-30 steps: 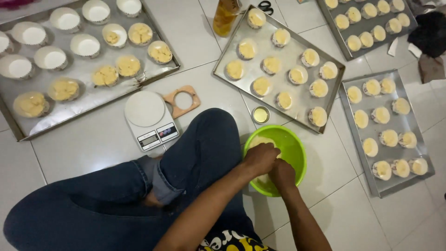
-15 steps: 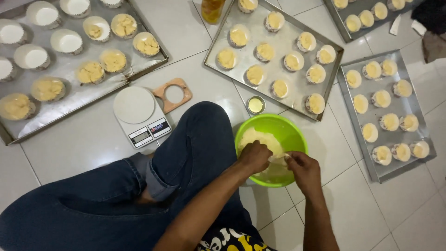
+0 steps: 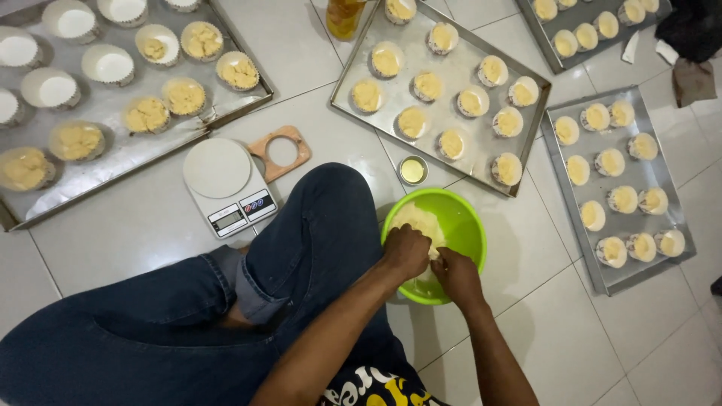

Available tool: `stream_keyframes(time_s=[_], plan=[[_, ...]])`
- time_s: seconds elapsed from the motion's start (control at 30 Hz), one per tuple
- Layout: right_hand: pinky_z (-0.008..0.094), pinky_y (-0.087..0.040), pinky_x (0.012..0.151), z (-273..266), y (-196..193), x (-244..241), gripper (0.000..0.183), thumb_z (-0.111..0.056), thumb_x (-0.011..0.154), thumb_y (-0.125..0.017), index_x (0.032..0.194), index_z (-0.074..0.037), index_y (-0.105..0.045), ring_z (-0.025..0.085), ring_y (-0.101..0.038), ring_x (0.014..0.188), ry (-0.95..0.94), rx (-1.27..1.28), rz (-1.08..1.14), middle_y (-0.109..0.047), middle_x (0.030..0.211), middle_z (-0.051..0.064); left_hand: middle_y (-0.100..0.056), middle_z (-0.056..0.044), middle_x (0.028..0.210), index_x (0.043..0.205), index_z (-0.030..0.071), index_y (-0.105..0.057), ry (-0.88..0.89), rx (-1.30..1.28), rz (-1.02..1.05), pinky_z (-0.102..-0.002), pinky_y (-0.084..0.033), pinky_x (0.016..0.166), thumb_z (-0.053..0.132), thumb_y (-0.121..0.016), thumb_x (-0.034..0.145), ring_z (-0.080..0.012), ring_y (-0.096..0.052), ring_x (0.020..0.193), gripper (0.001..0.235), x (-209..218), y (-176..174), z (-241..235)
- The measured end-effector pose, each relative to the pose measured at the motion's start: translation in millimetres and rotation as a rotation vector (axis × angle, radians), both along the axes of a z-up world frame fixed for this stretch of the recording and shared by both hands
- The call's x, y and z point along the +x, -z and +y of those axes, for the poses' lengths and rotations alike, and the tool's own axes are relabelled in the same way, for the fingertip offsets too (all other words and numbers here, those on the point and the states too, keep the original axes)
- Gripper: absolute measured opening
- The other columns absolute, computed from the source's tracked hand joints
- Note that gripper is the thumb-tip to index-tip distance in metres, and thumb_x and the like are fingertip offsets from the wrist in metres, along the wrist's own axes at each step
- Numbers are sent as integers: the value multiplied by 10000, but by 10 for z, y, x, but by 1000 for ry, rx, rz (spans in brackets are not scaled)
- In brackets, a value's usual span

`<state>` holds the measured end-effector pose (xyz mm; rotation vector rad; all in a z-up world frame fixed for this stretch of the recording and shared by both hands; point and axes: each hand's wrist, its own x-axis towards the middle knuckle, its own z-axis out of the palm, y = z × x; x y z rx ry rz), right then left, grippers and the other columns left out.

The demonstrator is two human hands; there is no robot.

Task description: Portioning dough by tearing small pieces, weighing them on a digital scale for consistency, and placing them into cupcake liners on a baking tray.

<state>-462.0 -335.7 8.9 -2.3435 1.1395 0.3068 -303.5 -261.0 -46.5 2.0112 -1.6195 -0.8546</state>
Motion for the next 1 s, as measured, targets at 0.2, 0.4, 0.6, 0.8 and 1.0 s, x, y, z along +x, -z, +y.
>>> stream_keyframes(time_s=[0.2,0.4,0.6,0.8,1.0], plan=[[455,-572,788,-174,164,-262,285,-136,896,-772,1173,-77,-804,263,-746,831,342,294,-427,-785,911,212,-665,-272,1254,1586,-80,-279,74,109,153,-571,-436,972,240,-761,812,-465,-571,1223,966,154,-748,177],[429,-575,747,-66,244,-331,282,1,883,-749,1153,79,-731,239,-653,750,611,443,-829,-716,880,237,-728,-167,1076,1191,75,-721,11,-50,217,-543,-428,962,235,-675,893,-402,-610,1147,341,49,-489,182],[370,-582,772,-90,125,-171,153,30,889,-692,1040,18,-676,241,-711,789,924,673,-1084,-640,782,97,-706,-114,963,1096,137,-774,-5,-91,62,-498,-413,867,304,-593,923,-321,-607,1008,301,-85,-71,45],[553,-492,996,-78,43,-88,550,-244,902,-719,1343,76,-645,412,-631,1108,497,447,-528,-649,1166,336,-640,-106,867,927,80,-770,-82,-322,-70,-431,-375,853,213,-587,962,-283,-558,966,228,-82,-201,146],[562,-497,990,-65,-138,108,619,-271,910,-735,1367,127,-610,430,-616,1108,585,668,-537,-632,1157,340,-577,-57,950,928,156,-731,-31,-358,-216,-434,-383,875,264,-652,971,-266,-535,1027,141,-69,-114,80]])
